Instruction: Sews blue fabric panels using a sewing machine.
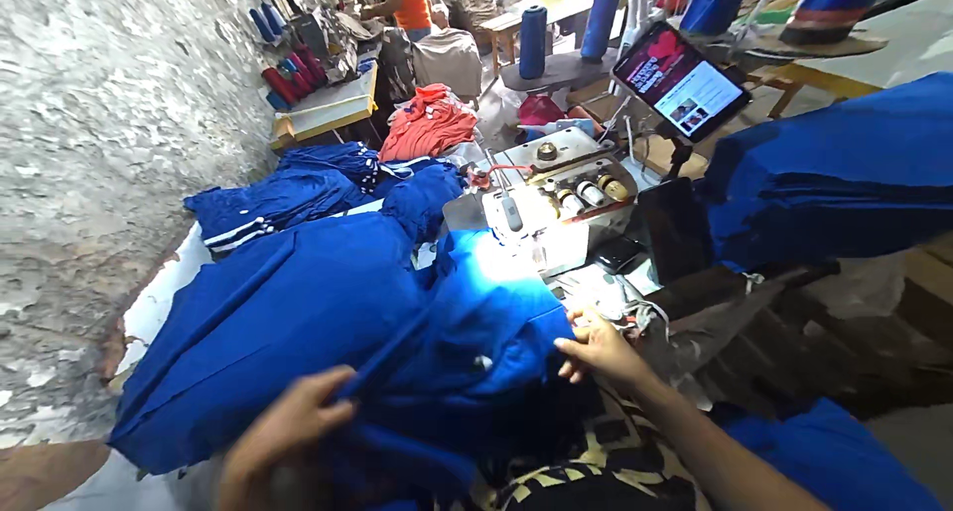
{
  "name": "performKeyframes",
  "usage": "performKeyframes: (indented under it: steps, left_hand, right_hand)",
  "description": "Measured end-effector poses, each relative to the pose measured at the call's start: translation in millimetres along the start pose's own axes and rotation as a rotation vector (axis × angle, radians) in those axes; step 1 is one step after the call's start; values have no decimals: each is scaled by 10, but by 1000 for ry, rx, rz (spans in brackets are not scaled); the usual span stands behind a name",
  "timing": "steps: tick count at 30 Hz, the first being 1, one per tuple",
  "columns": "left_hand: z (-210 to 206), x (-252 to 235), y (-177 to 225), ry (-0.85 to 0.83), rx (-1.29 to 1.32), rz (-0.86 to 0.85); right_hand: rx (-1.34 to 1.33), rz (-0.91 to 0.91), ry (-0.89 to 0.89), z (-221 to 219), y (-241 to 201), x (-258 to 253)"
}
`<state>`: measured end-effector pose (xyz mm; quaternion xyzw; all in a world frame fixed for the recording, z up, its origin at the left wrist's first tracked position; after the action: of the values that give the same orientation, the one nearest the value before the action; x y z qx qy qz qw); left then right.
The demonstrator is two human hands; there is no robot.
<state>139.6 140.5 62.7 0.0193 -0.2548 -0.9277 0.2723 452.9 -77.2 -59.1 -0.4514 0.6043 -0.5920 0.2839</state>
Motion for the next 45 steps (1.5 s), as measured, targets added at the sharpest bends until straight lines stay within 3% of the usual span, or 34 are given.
performKeyframes:
  steps: [3, 5, 9, 12, 16, 18, 21, 24, 27, 32, 35, 40, 42, 45]
  left_hand:
    - [977, 63, 14, 621, -358, 167]
    - [923, -175, 371, 809, -418, 138]
    - [-606, -955, 1370, 585, -146, -329]
    - [-1301, -1181, 1485, 530, -78, -337]
    - [-1170, -1235, 1121, 569, -74, -106]
    - [-1021, -1259, 1142, 564, -79, -56]
    - [-739, -1264, 1353, 364, 86, 48]
    - [-557, -1080, 1633, 480, 122, -131]
    - [-704, -1094, 1629, 613, 159, -333]
    - [-900, -1323, 1600, 597, 140, -407]
    - [-826, -1517, 1709, 489, -8, -343]
    - [-698, -1784, 2035, -64, -255, 90]
    - [-721, -1803, 2108, -136, -285, 143]
    - [-803, -1789, 2124, -92, -243, 140]
  right_hand:
    - [69, -64, -167, -176, 173, 69]
    - [119, -9, -168, -255, 171, 85]
    - [369, 165, -42, -205, 156, 34]
    - [417, 247, -83, -208, -9, 143]
    - [206, 203, -324, -287, -100, 90]
    - [197, 107, -226, -223, -79, -159]
    - [73, 148, -142, -187, -256, -441]
    - [96, 222, -133, -196, -478, -372]
    - [125, 208, -163, -151, -331, -331]
    - [281, 227, -158, -93, -89, -291]
    - [392, 260, -154, -123, -87, -149]
    - [261, 229, -136, -79, -30, 17]
    - [174, 167, -118, -57, -16, 14]
    - [155, 155, -70, -42, -49, -111]
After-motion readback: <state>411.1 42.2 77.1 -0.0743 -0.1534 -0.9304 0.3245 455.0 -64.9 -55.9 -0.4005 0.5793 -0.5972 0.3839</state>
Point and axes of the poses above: each hand's wrist, its own x-axis away from the middle knuckle, its own z-axis out of the back of the hand, y = z × x, the point moved 7 cm from there along -x, towards the middle knuckle, and after that the axes turned 4 degrees about -y, right-handed, at the moved point
